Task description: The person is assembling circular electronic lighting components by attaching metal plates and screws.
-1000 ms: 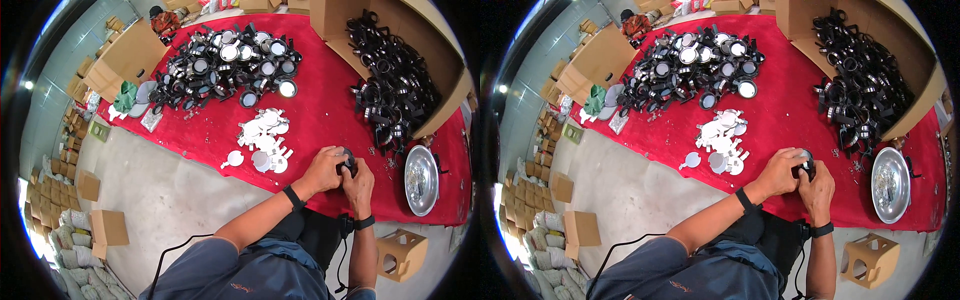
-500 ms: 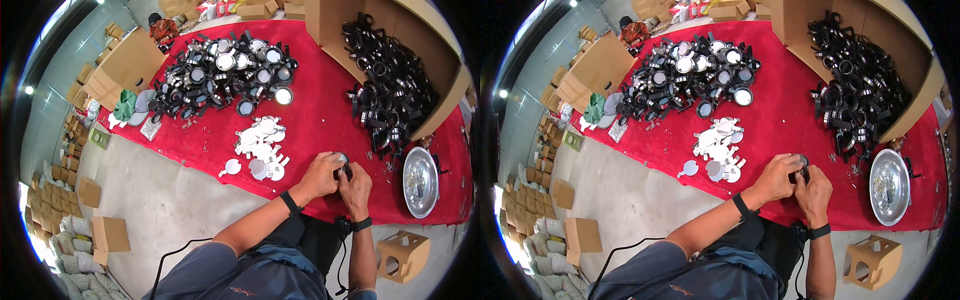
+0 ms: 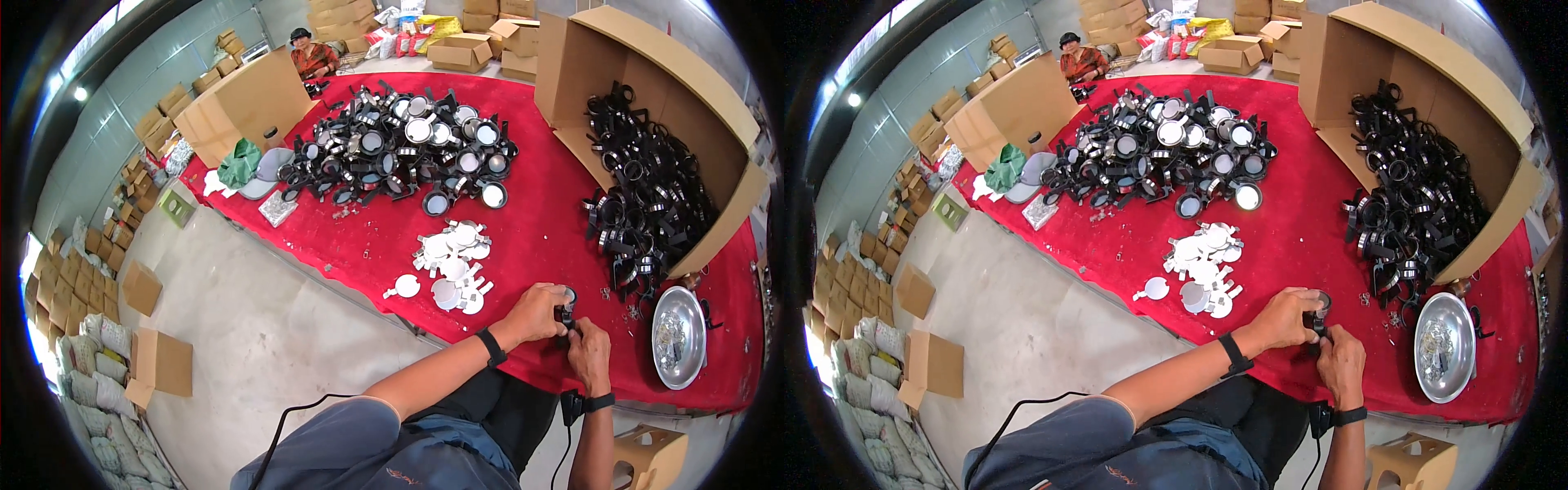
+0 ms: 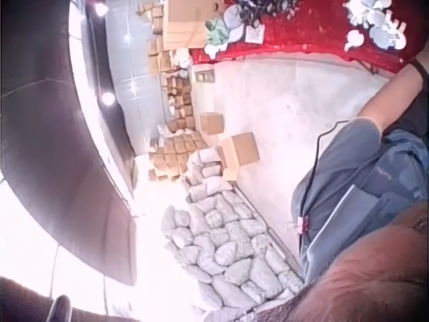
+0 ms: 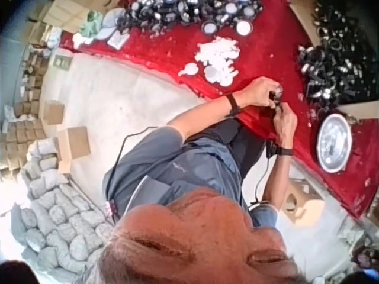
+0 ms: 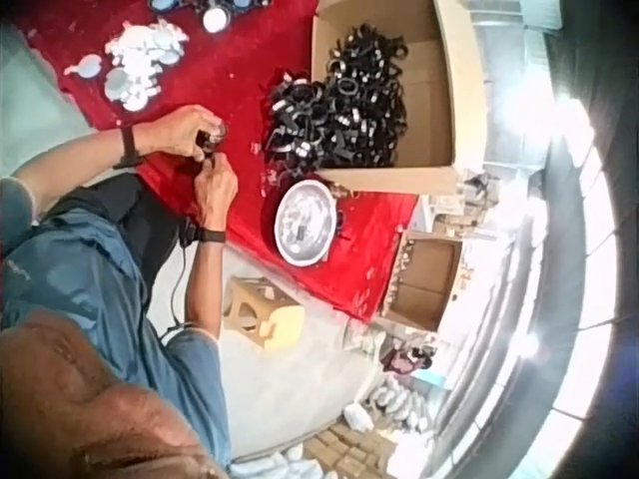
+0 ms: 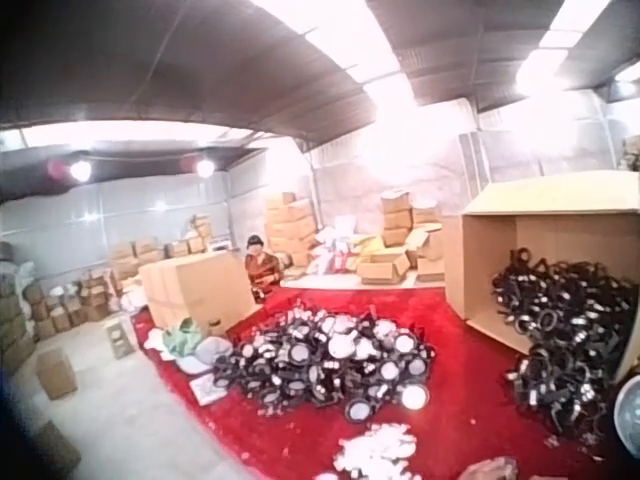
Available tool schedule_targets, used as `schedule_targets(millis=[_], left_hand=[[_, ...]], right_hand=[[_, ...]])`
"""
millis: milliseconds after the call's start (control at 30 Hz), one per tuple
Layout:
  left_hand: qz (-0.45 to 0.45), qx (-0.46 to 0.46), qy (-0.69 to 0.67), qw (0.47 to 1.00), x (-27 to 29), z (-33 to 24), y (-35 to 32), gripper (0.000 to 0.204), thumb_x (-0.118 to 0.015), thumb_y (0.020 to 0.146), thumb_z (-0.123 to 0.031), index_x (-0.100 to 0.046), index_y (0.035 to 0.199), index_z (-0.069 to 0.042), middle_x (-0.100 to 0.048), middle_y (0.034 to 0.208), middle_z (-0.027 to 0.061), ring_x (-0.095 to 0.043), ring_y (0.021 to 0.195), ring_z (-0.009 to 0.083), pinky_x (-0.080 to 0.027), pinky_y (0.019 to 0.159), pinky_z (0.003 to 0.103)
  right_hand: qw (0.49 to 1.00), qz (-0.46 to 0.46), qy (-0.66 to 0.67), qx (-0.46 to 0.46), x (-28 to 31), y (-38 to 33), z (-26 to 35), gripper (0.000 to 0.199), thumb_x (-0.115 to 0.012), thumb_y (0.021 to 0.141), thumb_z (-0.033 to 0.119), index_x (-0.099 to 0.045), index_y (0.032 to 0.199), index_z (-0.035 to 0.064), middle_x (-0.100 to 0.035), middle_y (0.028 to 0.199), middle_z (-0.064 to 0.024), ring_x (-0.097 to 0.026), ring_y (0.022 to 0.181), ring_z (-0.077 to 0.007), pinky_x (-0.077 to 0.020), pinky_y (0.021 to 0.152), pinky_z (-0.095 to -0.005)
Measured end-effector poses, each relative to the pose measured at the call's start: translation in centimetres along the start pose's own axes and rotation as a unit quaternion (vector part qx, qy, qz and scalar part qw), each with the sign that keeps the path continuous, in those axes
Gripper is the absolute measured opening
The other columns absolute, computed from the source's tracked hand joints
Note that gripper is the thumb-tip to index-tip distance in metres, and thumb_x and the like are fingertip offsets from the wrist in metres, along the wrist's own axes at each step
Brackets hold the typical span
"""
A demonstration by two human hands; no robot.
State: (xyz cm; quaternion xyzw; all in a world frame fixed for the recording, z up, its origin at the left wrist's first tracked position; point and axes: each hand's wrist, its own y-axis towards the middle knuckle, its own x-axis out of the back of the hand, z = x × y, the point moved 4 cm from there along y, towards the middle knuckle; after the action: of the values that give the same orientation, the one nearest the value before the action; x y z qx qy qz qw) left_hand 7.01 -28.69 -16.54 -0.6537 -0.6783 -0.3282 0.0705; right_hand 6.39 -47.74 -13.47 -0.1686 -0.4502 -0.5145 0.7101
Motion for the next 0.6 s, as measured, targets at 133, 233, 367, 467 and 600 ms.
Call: schedule_targets(millis=[133, 233, 367, 467, 600], left_hand=[[0.002, 0.002, 0.013, 1.0, -0.4, -0.5, 0.0, 0.066, -0.097, 0.068, -0.022, -0.08, 0.127, 0.003, -0.074, 0.142, 0.0264, -0.067, 0.136, 0.0431, -0.051, 0.121, 0.048], [0.023, 0.017, 0.0, 1.0, 0.1, -1.2, -0.2, 0.068, -0.097, 0.069, -0.021, -0.079, 0.13, 0.002, -0.074, 0.142, 0.0253, -0.068, 0.135, 0.0415, -0.052, 0.12, 0.048], [0.014, 0.058, -0.168, 0.984, 1.5, -1.7, -0.2, 0.074, -0.096, 0.072, -0.018, -0.074, 0.14, 0.001, -0.077, 0.137, 0.0213, -0.071, 0.132, 0.0323, -0.055, 0.116, 0.042], [-0.033, 0.022, -0.406, 0.913, 3.3, -0.7, -0.5, 0.088, -0.095, 0.084, -0.009, -0.054, 0.16, 0.006, -0.069, 0.148, 0.013, -0.068, 0.135, 0.0231, -0.054, 0.119, 0.041], [0.017, -0.021, -0.529, 0.848, 10.0, -5.7, -0.9, 0.093, -0.093, 0.088, -0.016, -0.047, 0.166, 0.005, -0.057, 0.165, 0.0196, -0.057, 0.15, 0.0272, -0.044, 0.129, 0.044]], right_hand=[[0.997, -0.049, 0.044, -0.032, -1.0, -3.0, -4.0, 0.011, -0.071, 0.101, 0.009, -0.069, 0.102, -0.0018, -0.07, 0.081, -0.0159, -0.07, 0.072, -0.0325, -0.053, 0.067, -0.0465], [0.938, -0.162, 0.256, -0.169, -0.2, -3.3, -7.3, 0.021, -0.069, 0.11, 0.02, -0.073, 0.102, 0.0011, -0.063, 0.074, 0.0011, -0.057, 0.064, -0.0083, -0.0452, 0.056, -0.0296], [0.881, -0.241, 0.332, -0.235, -1.4, -3.1, -11.5, 0.019, -0.068, 0.112, 0.022, -0.074, 0.103, 0.006, -0.059, 0.076, 0.004, -0.053, 0.064, -0.0048, -0.0424, 0.056, -0.0236], [0.79, -0.285, 0.479, -0.255, -3.7, -3.4, -12.5, 0.021, -0.068, 0.113, 0.024, -0.075, 0.109, 0.0054, -0.063, 0.084, 0.0033, -0.057, 0.071, -0.0047, -0.0445, 0.06, -0.0218], [0.847, -0.234, 0.432, -0.206, -3.3, -3.1, -8.8, 0.022, -0.068, 0.114, 0.025, -0.074, 0.113, 0.0039, -0.065, 0.085, 0.0023, -0.059, 0.071, -0.0053, -0.0457, 0.06, -0.0219]])
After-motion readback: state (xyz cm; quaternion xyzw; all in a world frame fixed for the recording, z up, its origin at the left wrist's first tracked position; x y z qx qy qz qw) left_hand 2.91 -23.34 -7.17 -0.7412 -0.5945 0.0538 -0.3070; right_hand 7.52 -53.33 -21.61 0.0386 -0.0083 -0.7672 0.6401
